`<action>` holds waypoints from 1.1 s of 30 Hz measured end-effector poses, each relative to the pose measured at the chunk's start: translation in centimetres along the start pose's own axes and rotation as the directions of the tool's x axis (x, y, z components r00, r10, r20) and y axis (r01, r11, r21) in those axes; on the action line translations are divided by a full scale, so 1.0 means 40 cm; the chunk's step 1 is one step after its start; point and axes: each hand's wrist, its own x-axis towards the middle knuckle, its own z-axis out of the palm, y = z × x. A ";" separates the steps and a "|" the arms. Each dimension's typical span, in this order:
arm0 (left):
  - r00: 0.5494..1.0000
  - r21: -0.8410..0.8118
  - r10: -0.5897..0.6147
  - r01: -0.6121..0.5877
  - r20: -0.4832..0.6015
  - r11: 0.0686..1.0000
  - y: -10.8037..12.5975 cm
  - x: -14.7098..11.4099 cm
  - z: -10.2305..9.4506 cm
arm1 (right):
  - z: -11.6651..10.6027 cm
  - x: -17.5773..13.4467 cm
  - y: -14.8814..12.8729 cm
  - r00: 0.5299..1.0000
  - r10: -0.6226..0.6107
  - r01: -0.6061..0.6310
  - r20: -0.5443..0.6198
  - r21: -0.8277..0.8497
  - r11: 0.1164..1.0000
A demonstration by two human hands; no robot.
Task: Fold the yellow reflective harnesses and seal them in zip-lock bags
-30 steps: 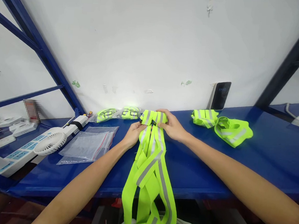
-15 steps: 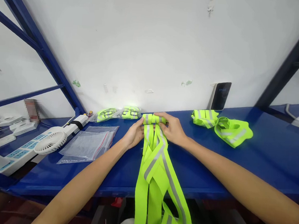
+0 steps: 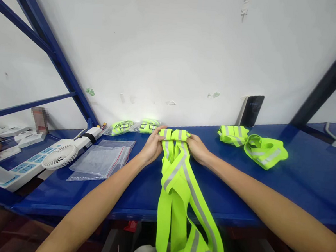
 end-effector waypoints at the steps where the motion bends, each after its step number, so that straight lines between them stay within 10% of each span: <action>1: 1.000 0.020 0.009 -0.009 0.000 1.000 0.000 0.000 0.000 | 0.002 0.001 0.002 0.999 0.033 -0.035 0.039 0.033 0.999; 7: 1.000 0.130 0.019 -0.020 0.011 0.991 0.002 -0.002 -0.007 | 0.011 -0.013 -0.018 0.977 -0.089 0.068 0.195 0.111 0.992; 13: 1.000 0.251 0.005 -0.007 0.011 0.968 -0.027 -0.006 -0.023 | -0.019 -0.018 -0.045 0.883 -0.353 0.433 0.310 -0.245 0.868; 19: 0.987 0.400 0.132 -0.086 -0.088 0.913 -0.043 -0.004 -0.029 | -0.013 -0.054 -0.071 0.808 -0.192 0.400 0.557 -0.279 0.873; 27: 0.932 0.549 0.359 -0.278 -0.044 0.789 -0.010 0.001 -0.013 | 0.034 -0.063 -0.062 0.950 -0.237 0.267 0.203 -0.136 0.954; 33: 0.946 0.609 0.323 -0.252 -0.007 0.752 -0.011 -0.012 -0.018 | 0.024 -0.075 -0.053 0.907 -0.327 0.403 0.264 -0.327 0.855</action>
